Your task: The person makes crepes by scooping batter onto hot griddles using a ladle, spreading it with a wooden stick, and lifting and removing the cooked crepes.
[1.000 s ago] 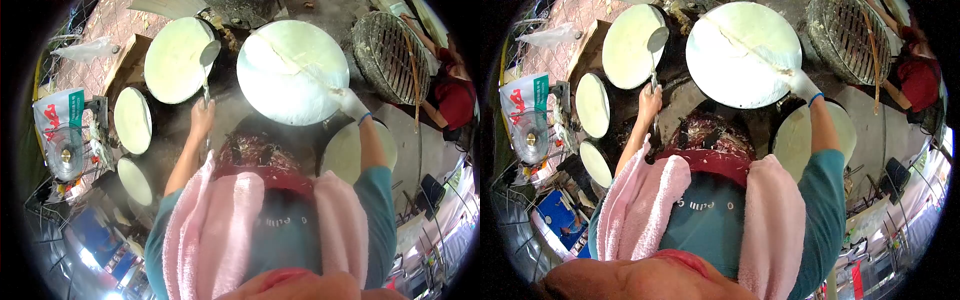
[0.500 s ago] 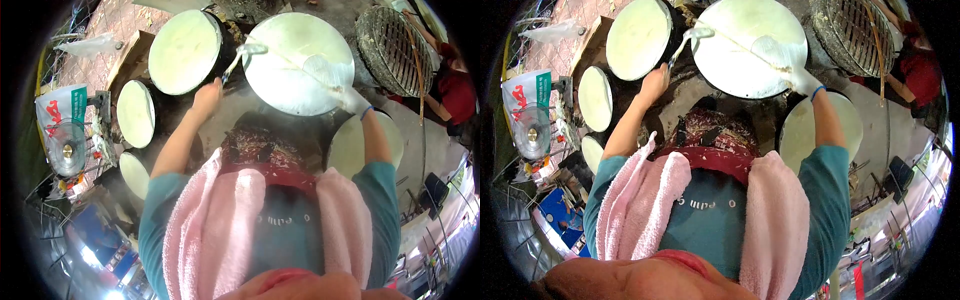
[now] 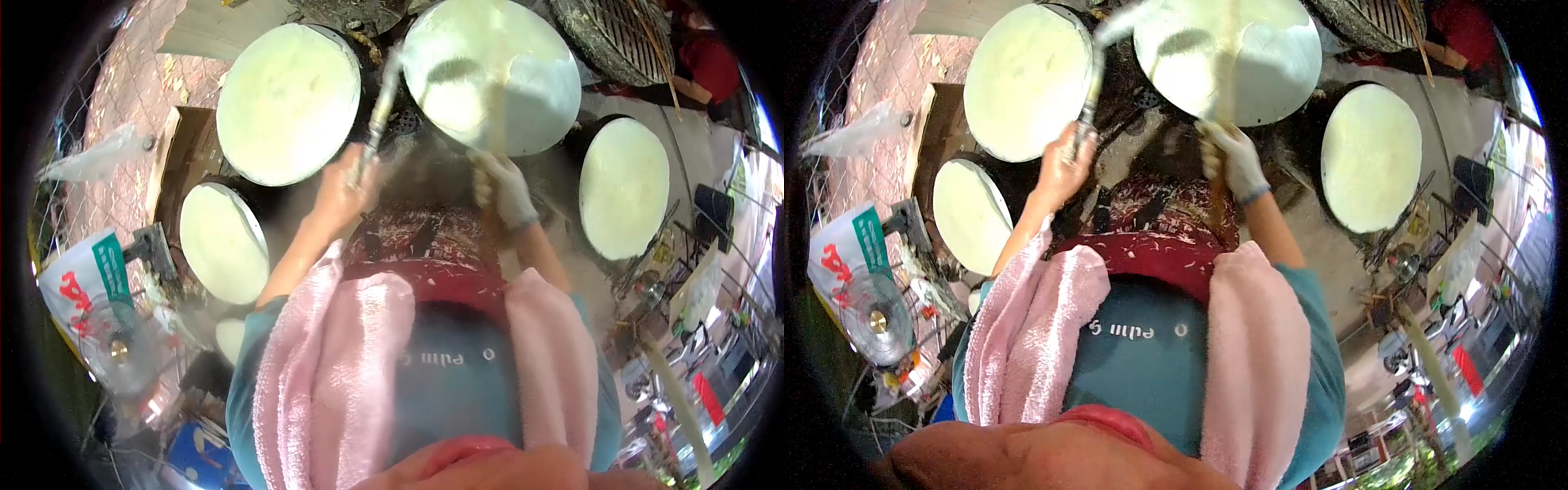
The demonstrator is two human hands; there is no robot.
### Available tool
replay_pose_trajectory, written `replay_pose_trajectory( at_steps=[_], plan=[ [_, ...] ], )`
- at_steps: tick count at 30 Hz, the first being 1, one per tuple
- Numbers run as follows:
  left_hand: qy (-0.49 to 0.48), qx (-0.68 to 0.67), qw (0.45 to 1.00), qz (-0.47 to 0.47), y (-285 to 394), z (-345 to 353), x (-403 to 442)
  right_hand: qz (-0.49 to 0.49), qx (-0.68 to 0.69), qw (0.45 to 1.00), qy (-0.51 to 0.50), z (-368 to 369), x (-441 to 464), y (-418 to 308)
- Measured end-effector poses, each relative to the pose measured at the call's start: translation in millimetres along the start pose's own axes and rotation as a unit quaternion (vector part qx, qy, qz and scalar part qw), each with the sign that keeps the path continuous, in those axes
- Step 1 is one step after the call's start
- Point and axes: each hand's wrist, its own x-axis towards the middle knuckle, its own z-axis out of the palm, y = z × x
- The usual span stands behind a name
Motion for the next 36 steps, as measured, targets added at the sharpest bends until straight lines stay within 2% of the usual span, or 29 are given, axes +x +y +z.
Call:
replay_pose_trajectory(
  at_steps=[1, 3, 4, 5, 6, 7, 9, 11, 12, 13, 15, 17, 18, 19, 21, 23, 25, 26, 29, 30, 31, 33, 34, 35, 36],
  plan=[
    [0.008, -0.03, 0.999, -0.039, 8, -20, 3, -0.044, -0.045, 0.998, 0.032, 36, 18, 8],
    [0.048, -0.044, 0.997, -0.033, -6, -47, 4, -0.039, -0.043, 0.997, 0.046, 67, 73, 48],
    [0.078, -0.04, 0.996, 0.01, -20, -55, 4, -0.025, -0.144, 0.981, 0.13, 71, 105, 72],
    [0.072, -0.053, 0.996, -0.019, -29, -63, 0, -0.011, -0.241, 0.948, 0.21, 74, 124, 87],
    [0.071, -0.041, 0.997, -0.015, -35, -69, -5, -0.012, -0.277, 0.931, 0.236, 83, 117, 87],
    [0.071, -0.03, 0.997, -0.01, -42, -74, -11, -0.072, -0.322, 0.897, 0.295, 84, 108, 88],
    [0.07, -0.052, 0.995, -0.043, -60, -75, -25, -0.031, -0.296, 0.879, 0.372, 79, 78, 80],
    [0.067, -0.071, 0.992, -0.078, -71, -71, -36, -0.039, -0.258, 0.882, 0.392, 56, 58, 77],
    [0.066, -0.077, 0.99, -0.097, -76, -70, -42, -0.06, -0.279, 0.863, 0.416, 49, 49, 71],
    [0.065, -0.081, 0.988, -0.117, -80, -68, -46, -0.058, -0.12, 0.906, 0.401, 41, 46, 69],
    [0.073, -0.094, 0.986, -0.119, -83, -64, -52, -0.072, -0.001, 0.934, 0.35, 40, 35, 61],
    [0.088, -0.1, 0.984, -0.117, -76, -59, -55, -0.07, -0.193, 0.929, 0.309, 43, 33, 71],
    [0.09, -0.136, 0.977, -0.135, -68, -56, -56, -0.064, -0.454, 0.837, 0.299, 42, 34, 74],
    [0.092, -0.146, 0.975, -0.137, -62, -52, -56, -0.062, -0.575, 0.763, 0.287, 36, 26, 78],
    [0.103, -0.166, 0.971, -0.142, -48, -41, -57, -0.065, -0.596, 0.731, 0.326, 13, 14, 68],
    [0.105, -0.182, 0.966, -0.152, -25, -29, -57, -0.09, -0.569, 0.734, 0.361, -25, 8, 43],
    [0.106, -0.215, 0.954, -0.181, -2, -14, -56, -0.067, -0.518, 0.77, 0.365, -42, -5, 1],
    [0.112, -0.22, 0.955, -0.167, 1, -4, -57, -0.071, -0.471, 0.805, 0.352, -66, 6, -3],
    [0.111, -0.212, 0.959, -0.15, 27, 17, -64, -0.057, -0.399, 0.883, 0.238, -69, -12, 2],
    [0.113, -0.185, 0.966, -0.138, 37, 22, -68, -0.128, -0.521, 0.816, 0.214, -82, -14, 23],
    [0.114, -0.187, 0.966, -0.139, 48, 28, -71, -0.162, -0.669, 0.7, 0.193, -88, -31, 29],
    [0.121, -0.195, 0.961, -0.153, 59, 38, -75, -0.096, -0.636, 0.727, 0.24, -102, -49, 13],
    [0.126, -0.195, 0.96, -0.156, 62, 43, -74, -0.162, -0.651, 0.68, 0.294, -116, -42, 4],
    [0.127, -0.194, 0.96, -0.16, 65, 47, -74, -0.113, -0.636, 0.694, 0.318, -132, -35, -10],
    [0.125, -0.191, 0.96, -0.165, 68, 49, -75, -0.103, -0.629, 0.696, 0.33, -138, -30, -29]
  ],
)
